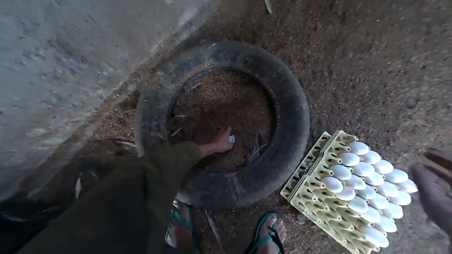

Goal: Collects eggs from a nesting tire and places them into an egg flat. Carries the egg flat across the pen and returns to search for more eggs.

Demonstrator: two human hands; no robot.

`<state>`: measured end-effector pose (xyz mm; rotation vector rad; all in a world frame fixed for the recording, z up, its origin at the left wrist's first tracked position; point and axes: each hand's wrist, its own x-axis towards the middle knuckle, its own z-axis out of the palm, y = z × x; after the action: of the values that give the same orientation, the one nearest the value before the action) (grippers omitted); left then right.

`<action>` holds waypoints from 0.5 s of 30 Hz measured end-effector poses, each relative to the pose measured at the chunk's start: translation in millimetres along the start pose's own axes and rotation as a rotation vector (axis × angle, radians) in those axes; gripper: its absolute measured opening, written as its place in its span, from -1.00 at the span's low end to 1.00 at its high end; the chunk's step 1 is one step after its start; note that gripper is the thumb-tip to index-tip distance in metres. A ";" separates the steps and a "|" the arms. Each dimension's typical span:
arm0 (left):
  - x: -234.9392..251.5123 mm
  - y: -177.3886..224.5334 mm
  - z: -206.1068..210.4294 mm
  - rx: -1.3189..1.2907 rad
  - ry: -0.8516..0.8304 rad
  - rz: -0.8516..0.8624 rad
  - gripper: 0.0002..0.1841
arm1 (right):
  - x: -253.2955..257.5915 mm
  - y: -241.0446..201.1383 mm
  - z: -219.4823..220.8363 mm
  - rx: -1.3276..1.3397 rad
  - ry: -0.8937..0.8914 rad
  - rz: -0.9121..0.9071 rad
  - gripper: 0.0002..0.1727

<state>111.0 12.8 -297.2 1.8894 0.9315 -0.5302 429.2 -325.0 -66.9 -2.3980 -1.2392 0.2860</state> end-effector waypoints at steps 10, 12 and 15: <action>-10.2 25.8 7.1 0.028 -0.215 -0.003 -0.36 | 13.9 -157.6 148.0 0.034 -1.004 -0.610 -0.63; -11.3 30.9 3.5 0.089 -0.252 0.017 -0.43 | 17.8 -172.4 157.4 0.039 -1.020 -0.586 -0.58; -13.3 25.2 -13.3 0.121 -0.256 0.093 -0.41 | 32.7 -182.9 177.0 0.083 -0.899 -0.448 -0.48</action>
<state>122.3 12.4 -267.8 1.9077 0.6537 -0.7656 250.4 -156.2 -140.1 -1.8502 -2.0200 1.3221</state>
